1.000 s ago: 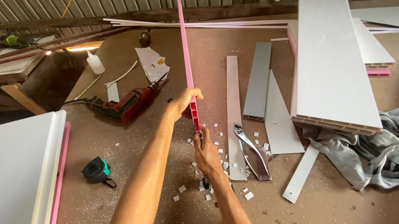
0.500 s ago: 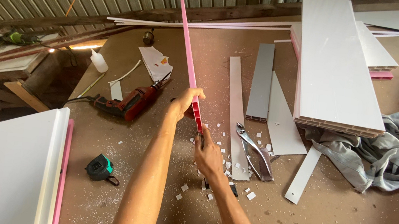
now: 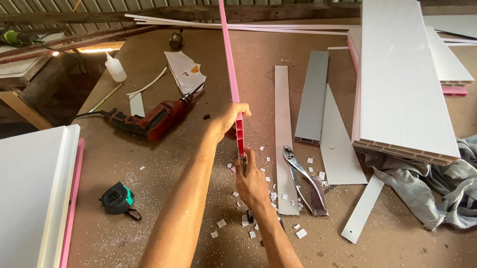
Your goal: The person trims and peels small plastic or adhesive strips from the hollow internal chambers of white and pink furniture panels using a utility knife and by hand.
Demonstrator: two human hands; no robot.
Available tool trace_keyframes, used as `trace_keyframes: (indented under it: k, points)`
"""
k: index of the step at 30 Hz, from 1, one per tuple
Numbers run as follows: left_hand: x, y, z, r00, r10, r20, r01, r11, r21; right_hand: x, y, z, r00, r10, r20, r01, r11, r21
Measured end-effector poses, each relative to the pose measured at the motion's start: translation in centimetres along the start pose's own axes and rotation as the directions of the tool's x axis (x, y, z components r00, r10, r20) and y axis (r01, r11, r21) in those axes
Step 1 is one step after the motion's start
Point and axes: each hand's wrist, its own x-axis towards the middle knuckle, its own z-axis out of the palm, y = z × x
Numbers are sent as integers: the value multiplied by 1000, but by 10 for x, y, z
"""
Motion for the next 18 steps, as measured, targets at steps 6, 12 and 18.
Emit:
trace_keyframes:
  k: [6, 12, 18]
  points:
    - [-8, 1, -1, 999, -38, -15, 38, 999, 33, -7, -12, 3, 997, 38, -60, -51, 973, -224]
    - [-1, 0, -8, 999, -29, -29, 28, 999, -32, -14, -22, -1, 995, 52, -87, -79, 931, -356]
    - [-7, 3, 1, 999, -31, -17, 32, 999, 36, -7, -2, -6, 999, -27, -38, 22, 990, -137]
